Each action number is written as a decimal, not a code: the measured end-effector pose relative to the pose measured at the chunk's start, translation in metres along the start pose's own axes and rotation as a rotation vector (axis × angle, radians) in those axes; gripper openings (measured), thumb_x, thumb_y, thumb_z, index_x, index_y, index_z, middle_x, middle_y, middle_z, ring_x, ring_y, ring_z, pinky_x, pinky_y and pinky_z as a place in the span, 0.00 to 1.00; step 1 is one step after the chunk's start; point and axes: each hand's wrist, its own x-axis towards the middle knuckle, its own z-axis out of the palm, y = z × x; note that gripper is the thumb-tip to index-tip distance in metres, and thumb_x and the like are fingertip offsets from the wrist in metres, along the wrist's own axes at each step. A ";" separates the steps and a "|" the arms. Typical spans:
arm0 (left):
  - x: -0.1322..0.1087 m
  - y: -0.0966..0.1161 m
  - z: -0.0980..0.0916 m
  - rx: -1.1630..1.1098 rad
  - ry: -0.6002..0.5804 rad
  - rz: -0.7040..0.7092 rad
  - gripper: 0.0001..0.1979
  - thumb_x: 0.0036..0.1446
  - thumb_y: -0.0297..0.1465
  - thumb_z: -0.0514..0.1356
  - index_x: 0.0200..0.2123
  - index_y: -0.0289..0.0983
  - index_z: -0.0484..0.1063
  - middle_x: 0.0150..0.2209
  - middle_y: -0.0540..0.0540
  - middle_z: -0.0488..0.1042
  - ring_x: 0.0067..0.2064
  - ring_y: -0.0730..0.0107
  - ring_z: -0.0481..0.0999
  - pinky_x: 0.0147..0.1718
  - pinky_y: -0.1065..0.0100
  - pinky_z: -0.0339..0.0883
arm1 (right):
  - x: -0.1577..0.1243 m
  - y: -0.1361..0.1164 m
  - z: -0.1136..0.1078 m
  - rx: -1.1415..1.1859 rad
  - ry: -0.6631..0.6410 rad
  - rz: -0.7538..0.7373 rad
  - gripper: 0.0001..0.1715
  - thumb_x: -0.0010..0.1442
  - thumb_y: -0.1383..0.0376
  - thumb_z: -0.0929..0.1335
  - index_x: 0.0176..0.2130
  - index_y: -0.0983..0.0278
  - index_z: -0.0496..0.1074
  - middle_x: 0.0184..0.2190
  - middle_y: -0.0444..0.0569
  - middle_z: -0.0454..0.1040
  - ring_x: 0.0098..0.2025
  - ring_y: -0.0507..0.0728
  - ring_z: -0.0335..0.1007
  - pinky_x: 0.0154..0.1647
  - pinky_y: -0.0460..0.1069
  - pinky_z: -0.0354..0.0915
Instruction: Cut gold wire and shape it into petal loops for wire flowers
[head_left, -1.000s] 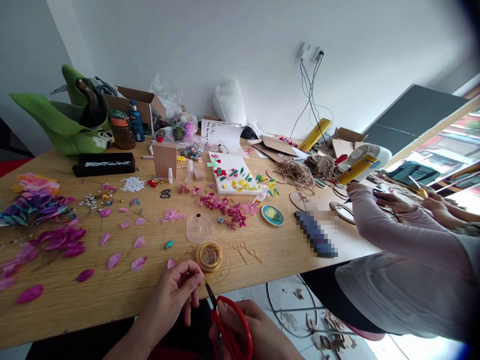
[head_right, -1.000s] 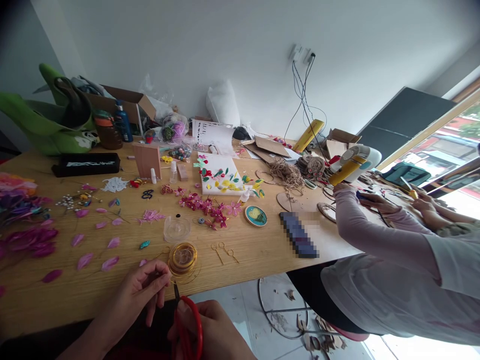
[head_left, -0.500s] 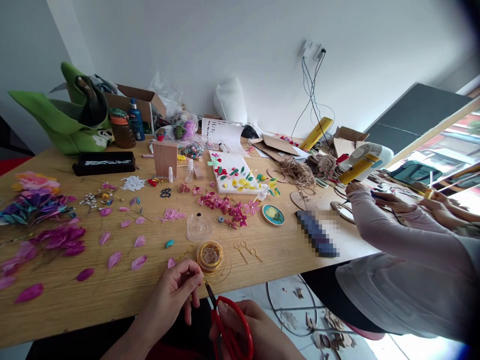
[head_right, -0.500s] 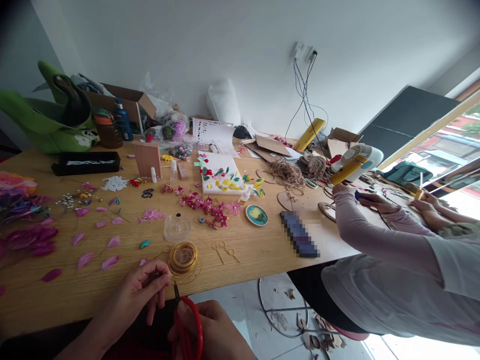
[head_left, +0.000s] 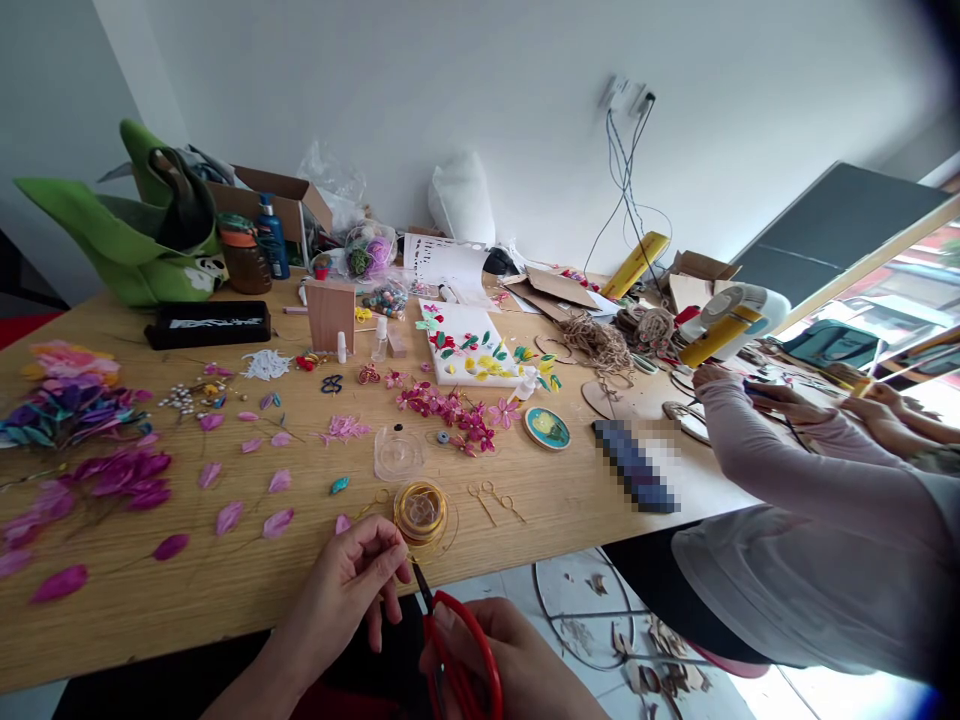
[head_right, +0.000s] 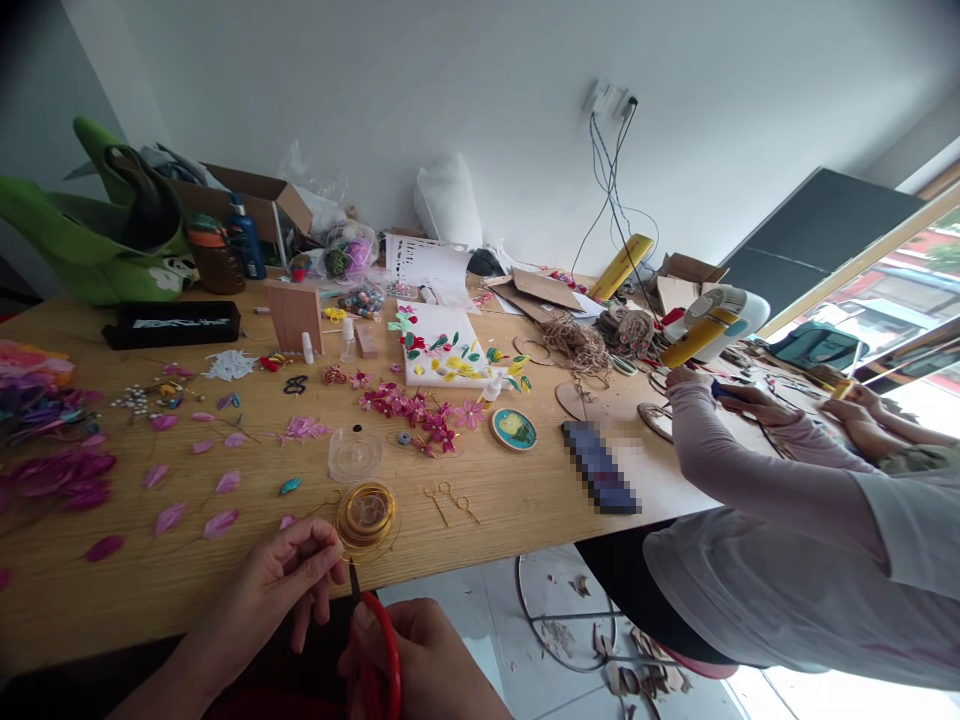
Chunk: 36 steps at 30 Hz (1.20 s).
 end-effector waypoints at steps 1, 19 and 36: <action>0.000 0.000 0.000 -0.006 0.000 0.001 0.18 0.54 0.48 0.59 0.30 0.38 0.65 0.28 0.51 0.71 0.20 0.75 0.71 0.11 0.78 0.63 | 0.000 0.000 0.000 -0.008 0.004 -0.003 0.43 0.41 0.32 0.67 0.25 0.71 0.72 0.12 0.44 0.66 0.13 0.46 0.57 0.16 0.43 0.48; 0.001 -0.002 0.002 0.153 0.116 0.013 0.17 0.57 0.47 0.54 0.33 0.38 0.68 0.17 0.54 0.71 0.12 0.79 0.66 0.13 0.79 0.56 | 0.003 0.005 0.000 -0.063 0.046 0.001 0.45 0.40 0.30 0.65 0.25 0.69 0.72 0.11 0.43 0.65 0.13 0.46 0.56 0.15 0.42 0.48; 0.000 0.006 0.006 -0.095 0.096 0.019 0.12 0.50 0.38 0.63 0.32 0.36 0.68 0.29 0.50 0.70 0.23 0.75 0.68 0.12 0.76 0.64 | 0.002 0.001 0.001 -0.059 0.026 0.025 0.45 0.40 0.30 0.65 0.25 0.70 0.72 0.11 0.43 0.65 0.13 0.46 0.56 0.15 0.43 0.47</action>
